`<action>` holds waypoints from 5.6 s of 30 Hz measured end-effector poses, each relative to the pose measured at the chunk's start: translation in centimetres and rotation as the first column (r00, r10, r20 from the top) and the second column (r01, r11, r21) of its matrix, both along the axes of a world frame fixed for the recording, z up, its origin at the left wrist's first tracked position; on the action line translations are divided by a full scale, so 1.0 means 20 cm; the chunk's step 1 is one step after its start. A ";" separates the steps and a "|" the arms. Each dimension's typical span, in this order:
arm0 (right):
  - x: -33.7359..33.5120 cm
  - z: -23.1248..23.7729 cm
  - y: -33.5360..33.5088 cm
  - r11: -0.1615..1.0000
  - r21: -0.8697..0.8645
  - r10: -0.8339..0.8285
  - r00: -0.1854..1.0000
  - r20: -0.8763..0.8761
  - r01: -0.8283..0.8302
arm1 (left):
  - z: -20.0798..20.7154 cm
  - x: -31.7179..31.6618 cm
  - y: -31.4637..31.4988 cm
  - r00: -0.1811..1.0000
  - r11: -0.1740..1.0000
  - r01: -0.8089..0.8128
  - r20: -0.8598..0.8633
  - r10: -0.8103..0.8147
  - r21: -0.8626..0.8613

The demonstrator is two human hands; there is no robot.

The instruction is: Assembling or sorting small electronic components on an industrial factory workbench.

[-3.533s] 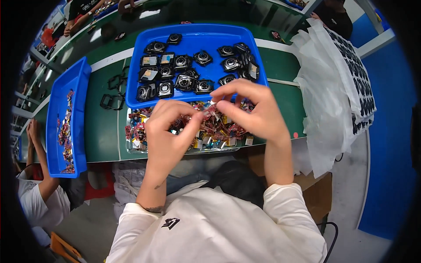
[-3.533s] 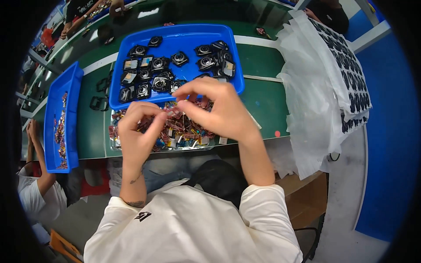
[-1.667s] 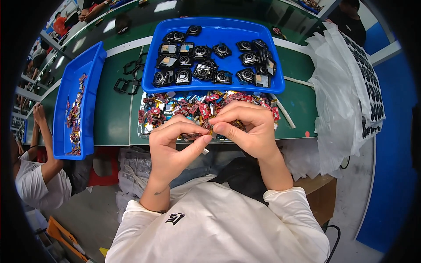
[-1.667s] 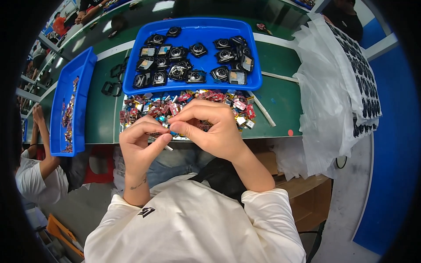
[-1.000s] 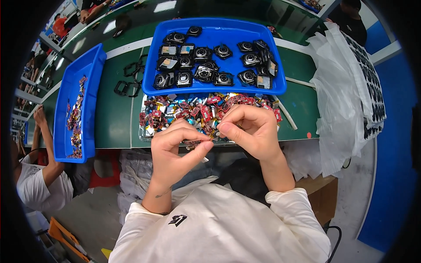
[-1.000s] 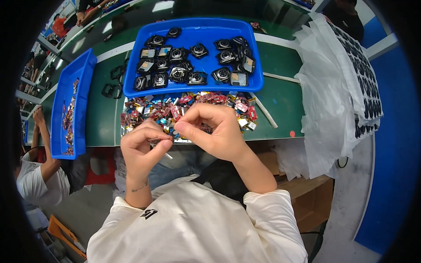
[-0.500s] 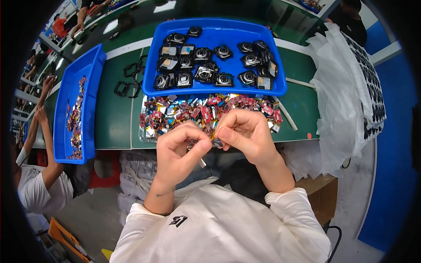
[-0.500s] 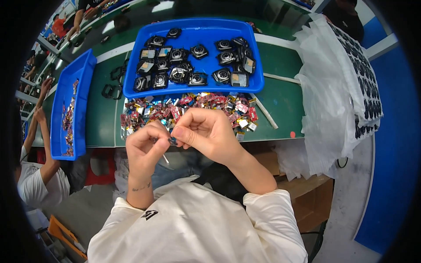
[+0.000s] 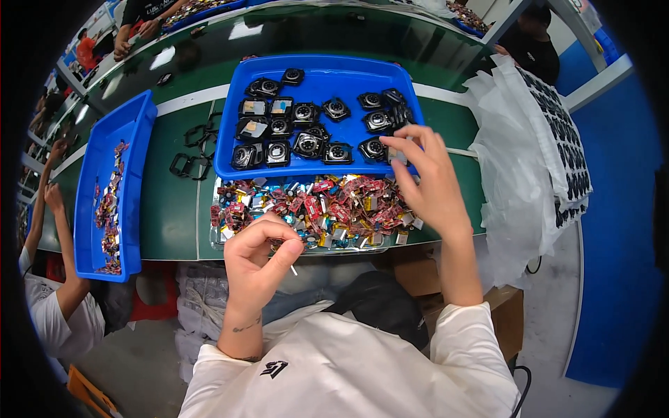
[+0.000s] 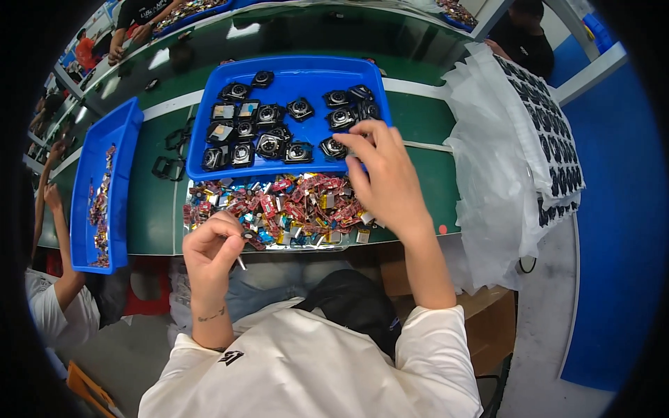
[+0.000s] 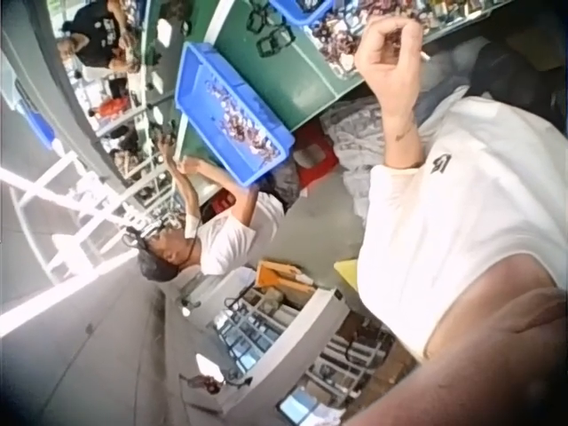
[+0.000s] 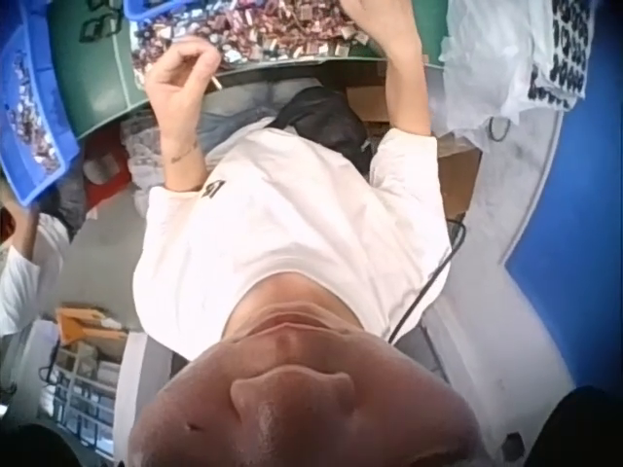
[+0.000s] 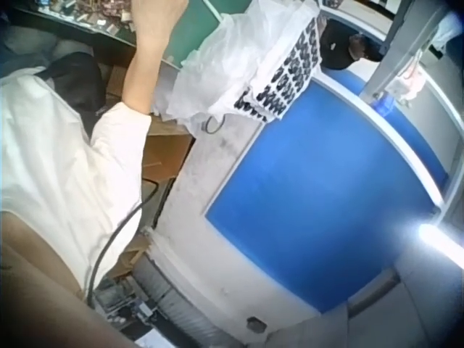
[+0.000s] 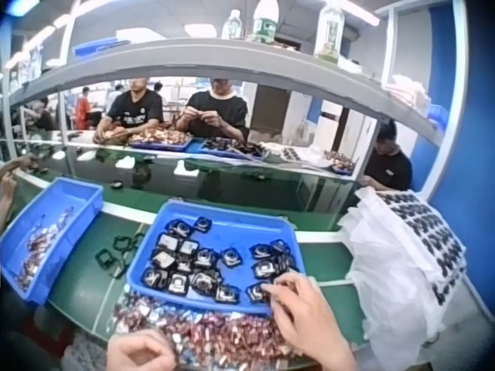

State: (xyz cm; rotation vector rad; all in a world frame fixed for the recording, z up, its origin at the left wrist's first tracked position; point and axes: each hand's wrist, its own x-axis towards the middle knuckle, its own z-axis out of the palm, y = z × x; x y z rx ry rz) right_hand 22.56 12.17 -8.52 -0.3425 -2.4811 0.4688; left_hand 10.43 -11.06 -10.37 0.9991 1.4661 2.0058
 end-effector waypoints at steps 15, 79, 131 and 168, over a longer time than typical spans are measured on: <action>-0.07 0.02 -0.15 0.542 -0.786 0.041 0.944 -0.329 -0.298 | 0.04 -0.01 0.07 0.985 0.997 -0.070 -0.153 0.076 0.044; -0.04 -0.04 -0.43 0.542 -0.766 -0.089 0.882 -0.462 -0.347 | 0.04 0.11 0.17 0.764 0.907 -0.420 -0.526 0.374 0.034; -0.45 0.16 0.84 0.784 -0.621 -0.274 0.888 -0.370 -0.017 | -0.01 -0.02 0.14 0.972 0.983 -0.181 -0.147 0.181 0.017; -0.17 -0.07 -0.35 0.990 0.027 0.138 0.989 -0.054 -0.137 | 0.04 -0.11 0.12 0.451 0.838 -0.519 -0.887 0.100 -0.169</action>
